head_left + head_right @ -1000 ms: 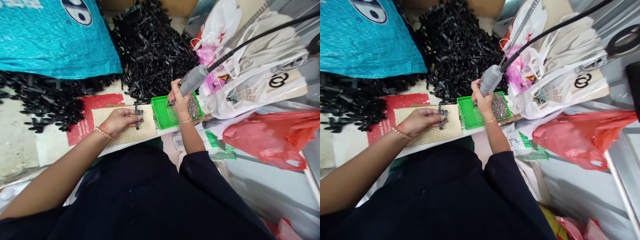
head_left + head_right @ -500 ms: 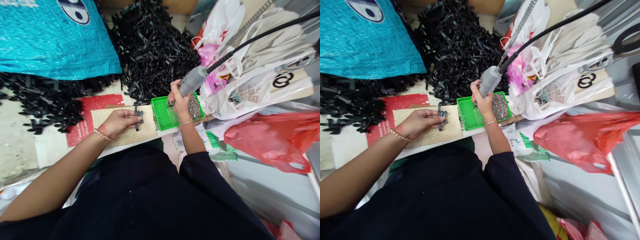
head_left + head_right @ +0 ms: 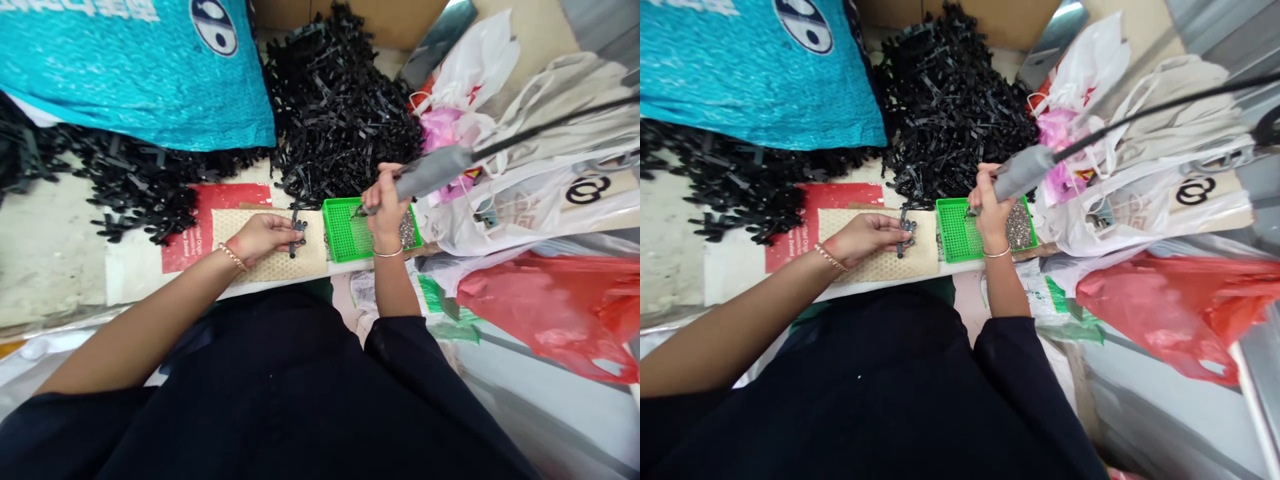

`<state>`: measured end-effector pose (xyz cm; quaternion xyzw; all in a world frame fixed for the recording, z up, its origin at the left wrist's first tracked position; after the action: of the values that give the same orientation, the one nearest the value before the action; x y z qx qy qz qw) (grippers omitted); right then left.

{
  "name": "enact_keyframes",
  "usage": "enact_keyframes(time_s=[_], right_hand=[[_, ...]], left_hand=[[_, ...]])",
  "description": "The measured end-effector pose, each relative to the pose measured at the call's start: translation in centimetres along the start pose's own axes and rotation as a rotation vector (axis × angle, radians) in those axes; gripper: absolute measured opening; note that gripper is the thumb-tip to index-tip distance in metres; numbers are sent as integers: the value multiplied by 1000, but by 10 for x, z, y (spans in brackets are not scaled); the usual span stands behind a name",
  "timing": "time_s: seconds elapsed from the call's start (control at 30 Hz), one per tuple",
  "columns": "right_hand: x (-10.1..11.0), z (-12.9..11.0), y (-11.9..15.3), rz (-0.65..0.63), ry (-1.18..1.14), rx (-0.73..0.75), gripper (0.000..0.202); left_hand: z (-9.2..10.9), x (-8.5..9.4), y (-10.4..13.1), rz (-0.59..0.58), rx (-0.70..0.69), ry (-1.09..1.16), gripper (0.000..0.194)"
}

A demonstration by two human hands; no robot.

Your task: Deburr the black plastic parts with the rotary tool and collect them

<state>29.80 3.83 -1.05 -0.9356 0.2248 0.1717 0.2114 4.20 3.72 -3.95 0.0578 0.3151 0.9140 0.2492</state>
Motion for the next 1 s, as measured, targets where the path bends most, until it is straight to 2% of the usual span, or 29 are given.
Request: enact_keyframes(time_s=[0.17,0.27,0.37,0.53,0.77,0.87,1.0], right_hand=[[-39,-14,10,-55,5,-26,49],[-67,-5,23,-94,-56,-87,48],[-84,8,32,-142,-23,-156,52],[-87,19,34,-181,23,-235,59],[-87,22,37,-90,-26,-265,58],[-87,23,37,-138,-9,-251,57],[-86,22,37,-133,32,-228,55]], left_hand=[[-1,-1,-2,-6,-23,17,45],[-2,-2,-4,-10,-33,17,45],[-4,-2,-5,-22,-46,16,45],[-3,-3,-5,-24,-52,49,45],[-2,-3,-4,-22,-46,42,46],[-3,-2,-5,-24,-46,41,45],[-4,-2,-6,-34,-52,45,47]])
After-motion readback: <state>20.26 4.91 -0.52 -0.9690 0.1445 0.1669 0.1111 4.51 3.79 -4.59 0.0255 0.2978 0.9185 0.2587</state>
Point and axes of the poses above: each hand's wrist, its own y-axis away from the middle knuckle, its own x-axis out of the back of the hand, z = x × y, the point moved 1 cm from there along -y, towards the middle knuckle, and after that the axes turned 14 degrees about -y, right-handed, at the moved point
